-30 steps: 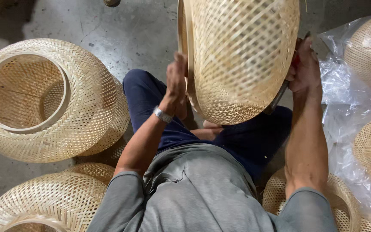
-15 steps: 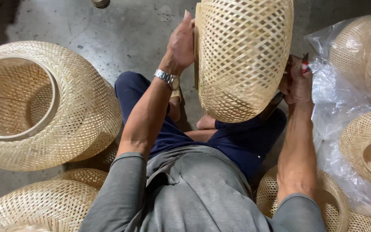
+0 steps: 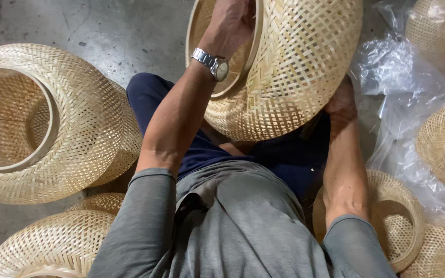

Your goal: The person sits on the floor and uses a red-handled tool to scrape and smooth the woven surface of a large bamboo basket. They rotate the basket to access different areas, occasionally setting it down to pick up another one from a nearby pile.

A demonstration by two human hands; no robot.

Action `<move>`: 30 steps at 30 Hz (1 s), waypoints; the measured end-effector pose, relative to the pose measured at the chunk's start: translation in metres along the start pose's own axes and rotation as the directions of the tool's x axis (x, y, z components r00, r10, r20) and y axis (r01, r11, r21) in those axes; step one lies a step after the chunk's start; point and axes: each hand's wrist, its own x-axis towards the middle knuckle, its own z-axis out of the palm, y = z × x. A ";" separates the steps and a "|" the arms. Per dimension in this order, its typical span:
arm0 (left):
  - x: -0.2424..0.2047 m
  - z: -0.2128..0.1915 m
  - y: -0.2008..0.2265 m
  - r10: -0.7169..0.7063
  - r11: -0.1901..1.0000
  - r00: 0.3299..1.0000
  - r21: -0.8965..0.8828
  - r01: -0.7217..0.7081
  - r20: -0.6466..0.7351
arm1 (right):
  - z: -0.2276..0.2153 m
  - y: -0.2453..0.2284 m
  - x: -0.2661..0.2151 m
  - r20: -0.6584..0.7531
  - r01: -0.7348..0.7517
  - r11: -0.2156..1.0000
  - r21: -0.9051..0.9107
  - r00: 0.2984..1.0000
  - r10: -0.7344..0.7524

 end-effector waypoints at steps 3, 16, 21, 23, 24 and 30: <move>0.012 -0.019 -0.015 -0.024 0.998 0.997 0.051 0.028 -0.073 | -0.003 0.000 -0.009 -0.012 -0.071 0.996 -0.062 0.997 0.071; 0.009 -0.027 -0.022 0.092 0.980 0.996 -0.180 -0.089 0.004 | 0.041 -0.006 -0.041 -0.145 -0.057 0.963 -0.264 0.989 0.018; -0.026 0.007 -0.009 0.241 0.940 0.937 0.302 -0.160 -0.255 | 0.042 0.014 -0.044 -0.209 -0.096 0.957 -0.274 0.977 0.038; -0.018 -0.005 -0.021 0.360 0.867 0.895 0.449 -0.216 -0.263 | 0.040 0.020 -0.047 -0.223 -0.143 0.958 -0.247 0.971 0.087; -0.006 -0.010 -0.031 0.282 0.914 0.867 0.388 -0.113 -0.410 | 0.041 0.020 -0.049 -0.216 -0.145 0.959 -0.242 0.972 0.093; -0.017 -0.029 -0.064 0.432 0.839 0.852 0.478 -0.260 -0.295 | 0.062 0.009 -0.067 -0.201 -0.106 0.957 -0.268 0.978 0.052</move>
